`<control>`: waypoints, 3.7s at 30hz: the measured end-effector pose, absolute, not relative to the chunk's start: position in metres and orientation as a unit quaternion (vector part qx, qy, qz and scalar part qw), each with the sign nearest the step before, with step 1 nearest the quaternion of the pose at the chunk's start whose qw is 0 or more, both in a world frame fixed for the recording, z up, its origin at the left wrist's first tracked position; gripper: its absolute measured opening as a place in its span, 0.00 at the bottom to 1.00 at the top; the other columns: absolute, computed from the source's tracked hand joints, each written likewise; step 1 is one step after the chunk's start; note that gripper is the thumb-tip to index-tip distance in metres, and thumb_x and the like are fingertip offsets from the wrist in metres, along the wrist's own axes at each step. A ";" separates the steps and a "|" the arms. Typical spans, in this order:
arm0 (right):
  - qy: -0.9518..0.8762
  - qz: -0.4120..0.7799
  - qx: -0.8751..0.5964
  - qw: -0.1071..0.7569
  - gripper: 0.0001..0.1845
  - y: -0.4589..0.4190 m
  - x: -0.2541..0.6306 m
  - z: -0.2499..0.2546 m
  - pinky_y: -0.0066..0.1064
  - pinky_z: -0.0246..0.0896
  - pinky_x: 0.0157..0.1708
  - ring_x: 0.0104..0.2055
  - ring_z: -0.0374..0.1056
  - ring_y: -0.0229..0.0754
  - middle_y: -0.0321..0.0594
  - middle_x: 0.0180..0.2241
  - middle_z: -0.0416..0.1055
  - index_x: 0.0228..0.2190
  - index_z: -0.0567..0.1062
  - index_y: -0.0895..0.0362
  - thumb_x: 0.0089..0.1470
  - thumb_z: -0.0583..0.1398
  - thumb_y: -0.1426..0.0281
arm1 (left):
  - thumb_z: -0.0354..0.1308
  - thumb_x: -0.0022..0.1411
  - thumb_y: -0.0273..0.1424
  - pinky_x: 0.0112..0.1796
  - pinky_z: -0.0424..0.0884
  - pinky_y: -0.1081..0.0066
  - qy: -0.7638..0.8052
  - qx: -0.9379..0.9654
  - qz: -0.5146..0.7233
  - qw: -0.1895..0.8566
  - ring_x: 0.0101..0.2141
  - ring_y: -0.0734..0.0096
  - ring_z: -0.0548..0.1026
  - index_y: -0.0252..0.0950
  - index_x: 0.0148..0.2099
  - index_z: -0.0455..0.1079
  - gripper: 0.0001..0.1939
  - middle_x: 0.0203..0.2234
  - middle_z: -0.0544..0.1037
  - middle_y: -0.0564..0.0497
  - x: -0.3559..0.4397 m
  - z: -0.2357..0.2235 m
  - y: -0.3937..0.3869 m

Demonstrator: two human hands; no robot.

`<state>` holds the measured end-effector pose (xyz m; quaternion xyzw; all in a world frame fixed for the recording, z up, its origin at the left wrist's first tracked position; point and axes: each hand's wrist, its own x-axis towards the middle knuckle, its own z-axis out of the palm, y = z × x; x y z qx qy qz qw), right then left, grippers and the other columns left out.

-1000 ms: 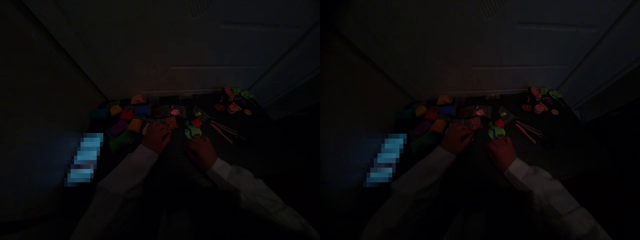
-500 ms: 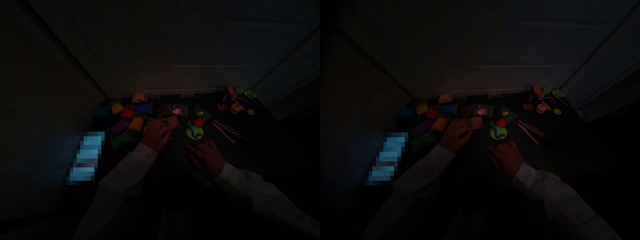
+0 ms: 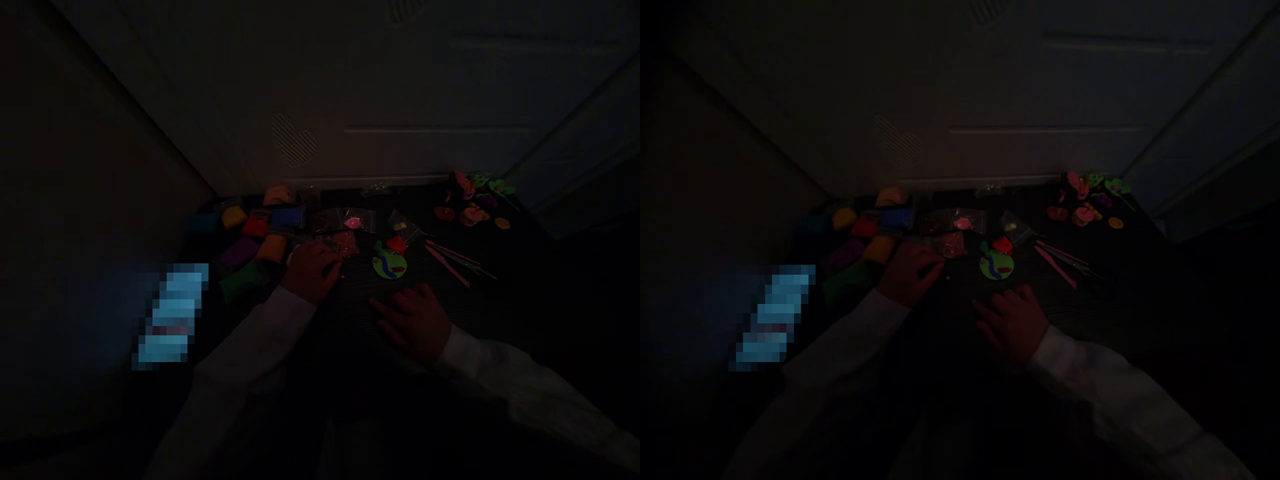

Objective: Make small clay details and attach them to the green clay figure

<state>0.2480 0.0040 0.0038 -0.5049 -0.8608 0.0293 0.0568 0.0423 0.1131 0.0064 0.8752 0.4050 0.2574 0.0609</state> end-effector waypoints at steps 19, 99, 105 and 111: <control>-0.860 0.029 -0.508 0.036 0.21 0.004 0.243 0.006 0.41 0.42 0.36 0.36 0.54 0.43 0.39 0.34 0.65 0.48 0.61 0.51 0.54 0.45 0.59 | 0.49 0.54 0.33 0.36 0.63 0.66 0.397 0.875 0.271 0.049 0.33 0.69 0.66 0.33 0.32 0.70 0.11 0.28 0.72 0.48 0.043 0.005 0.114; -0.643 0.291 -0.564 0.429 0.11 0.036 0.226 0.018 0.28 0.53 0.28 0.28 0.57 0.34 0.36 0.25 0.61 0.32 0.71 0.54 0.46 0.56 0.64 | 0.56 0.48 0.34 0.35 0.68 0.71 0.398 0.799 0.341 0.294 0.31 0.74 0.71 0.38 0.29 0.72 0.06 0.27 0.74 0.52 0.060 0.028 0.087; -0.675 0.255 -0.558 0.410 0.08 0.037 0.226 0.018 0.29 0.55 0.29 0.29 0.59 0.35 0.37 0.26 0.63 0.28 0.71 0.55 0.47 0.55 0.64 | 0.56 0.49 0.33 0.35 0.67 0.72 0.365 0.830 0.324 0.270 0.31 0.74 0.71 0.38 0.29 0.72 0.06 0.27 0.74 0.52 0.060 0.023 0.089; -0.668 0.280 -0.563 0.399 0.08 0.037 0.227 0.016 0.28 0.54 0.28 0.28 0.59 0.34 0.36 0.25 0.63 0.27 0.71 0.56 0.47 0.55 0.65 | 0.56 0.49 0.34 0.36 0.66 0.72 0.353 0.840 0.291 0.291 0.32 0.73 0.71 0.37 0.30 0.72 0.08 0.27 0.73 0.51 0.060 0.025 0.088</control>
